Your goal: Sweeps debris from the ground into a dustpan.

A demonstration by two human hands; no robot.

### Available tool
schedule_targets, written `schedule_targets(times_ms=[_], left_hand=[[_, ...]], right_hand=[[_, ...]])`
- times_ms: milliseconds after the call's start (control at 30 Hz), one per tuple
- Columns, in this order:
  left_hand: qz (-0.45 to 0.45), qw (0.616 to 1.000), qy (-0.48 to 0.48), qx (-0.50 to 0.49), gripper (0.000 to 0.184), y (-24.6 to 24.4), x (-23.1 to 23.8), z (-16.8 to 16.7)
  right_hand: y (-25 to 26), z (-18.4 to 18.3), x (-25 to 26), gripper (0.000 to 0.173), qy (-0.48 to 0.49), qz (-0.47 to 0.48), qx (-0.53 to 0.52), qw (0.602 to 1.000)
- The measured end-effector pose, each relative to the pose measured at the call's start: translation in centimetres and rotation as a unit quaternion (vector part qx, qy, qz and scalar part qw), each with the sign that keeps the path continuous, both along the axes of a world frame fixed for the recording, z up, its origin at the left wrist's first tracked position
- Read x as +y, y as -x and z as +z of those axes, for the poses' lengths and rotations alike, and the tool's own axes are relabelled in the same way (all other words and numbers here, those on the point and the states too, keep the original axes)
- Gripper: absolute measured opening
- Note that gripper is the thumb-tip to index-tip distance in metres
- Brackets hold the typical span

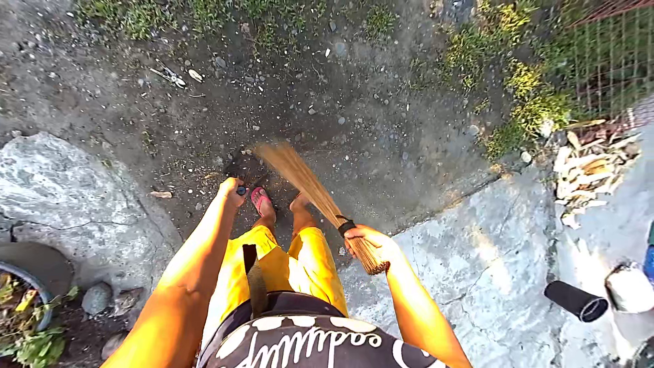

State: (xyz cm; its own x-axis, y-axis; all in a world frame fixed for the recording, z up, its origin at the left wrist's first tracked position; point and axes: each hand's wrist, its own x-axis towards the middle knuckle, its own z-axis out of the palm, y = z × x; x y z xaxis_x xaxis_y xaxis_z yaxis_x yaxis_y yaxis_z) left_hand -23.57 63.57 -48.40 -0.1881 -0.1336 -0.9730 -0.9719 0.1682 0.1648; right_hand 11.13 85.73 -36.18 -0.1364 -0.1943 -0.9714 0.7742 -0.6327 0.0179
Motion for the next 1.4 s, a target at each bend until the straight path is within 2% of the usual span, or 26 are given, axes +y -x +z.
schedule_targets(times_ms=[67,133,200,267,333,400,467,533,567,633,700,733,833,900,1000,1133,1200,1300,1400], left_hand=[[0.016,1.0,-0.019,-0.01,0.036,-0.2,0.0,-0.2],[0.008,0.999,-0.028,-0.017,0.03,-0.8,0.5,0.1],[-0.001,0.999,-0.032,-0.021,0.026,-1.3,0.9,0.3],[-0.004,0.999,-0.024,-0.025,0.023,-1.7,1.1,0.7],[-0.008,1.0,-0.022,-0.015,0.019,-2.1,0.9,1.2],[-0.005,0.999,-0.043,-0.004,0.02,-1.8,0.9,1.6],[0.006,0.998,-0.064,-0.003,0.03,-1.3,1.3,2.1],[0.028,0.997,-0.071,-0.005,0.028,-0.4,1.7,2.6],[0.043,0.996,-0.073,-0.007,0.026,0.0,2.1,3.0],[0.059,0.996,-0.07,-0.004,0.022,0.3,3.2,3.8],[0.067,0.995,-0.069,0.003,0.021,0.5,4.9,4.3],[0.063,0.996,-0.067,0.007,0.021,0.6,6.1,4.2],[0.035,0.998,-0.04,0.015,0.016,0.5,10.1,3.9],[0.053,0.998,-0.042,0.017,0.014,0.5,12.7,3.7],[0.096,0.994,-0.048,0.016,0.017,-0.1,16.3,2.7],[0.146,0.988,0.007,0.054,0.021,-1.0,22.6,1.1],[0.141,0.987,0.037,0.073,0.026,-0.9,26.3,1.1],[0.071,0.992,0.067,0.085,0.031,-0.2,31.4,1.5],[-0.006,0.99,0.11,0.093,0.034,0.4,34.8,1.9]], right_hand=[[1.4,-0.6,-0.2,0.02,-0.058,-0.042,-0.066,0.995],[4.0,-3.3,-1.3,0.026,-0.104,-0.066,-0.094,0.988],[6.6,-6.2,-3.2,0.031,-0.115,-0.054,-0.05,0.991],[8.0,-7.2,-4.7,0.025,-0.052,0.013,0.016,0.998],[7.9,-6.0,-4.9,0.019,0.043,0.061,0.054,0.996],[6.2,-3.4,-2.7,0.023,0.1,0.052,0.06,0.992],[2.7,-0.1,0.1,0.03,0.121,-0.013,0.059,0.991],[-0.2,3.6,2.7,0.026,0.065,-0.08,0.062,0.993],[-1.6,4.5,4.4,0.02,0.028,-0.106,0.076,0.991],[-5.0,4.4,8.0,0.023,-0.048,-0.151,0.091,0.983],[-7.8,3.7,12.5,0.027,-0.108,-0.179,0.048,0.977],[-8.8,3.0,15.3,0.031,-0.148,-0.165,-0.006,0.975],[-11.8,-1.3,24.6,0.056,-0.289,-0.087,-0.16,0.94],[-12.7,-5.5,32.8,0.055,-0.336,-0.075,-0.192,0.919],[-9.9,-10.5,43.9,0.052,-0.306,-0.035,-0.228,0.924],[-6.7,-14.1,52.0,0.055,-0.247,0.208,-0.18,0.929],[-7.4,-12.3,54.3,0.057,-0.241,0.301,-0.137,0.912],[-10.5,-5.4,58.5,0.071,-0.269,0.397,-0.133,0.867],[-13.0,-2.2,62.7,0.083,-0.255,0.407,-0.155,0.863]])
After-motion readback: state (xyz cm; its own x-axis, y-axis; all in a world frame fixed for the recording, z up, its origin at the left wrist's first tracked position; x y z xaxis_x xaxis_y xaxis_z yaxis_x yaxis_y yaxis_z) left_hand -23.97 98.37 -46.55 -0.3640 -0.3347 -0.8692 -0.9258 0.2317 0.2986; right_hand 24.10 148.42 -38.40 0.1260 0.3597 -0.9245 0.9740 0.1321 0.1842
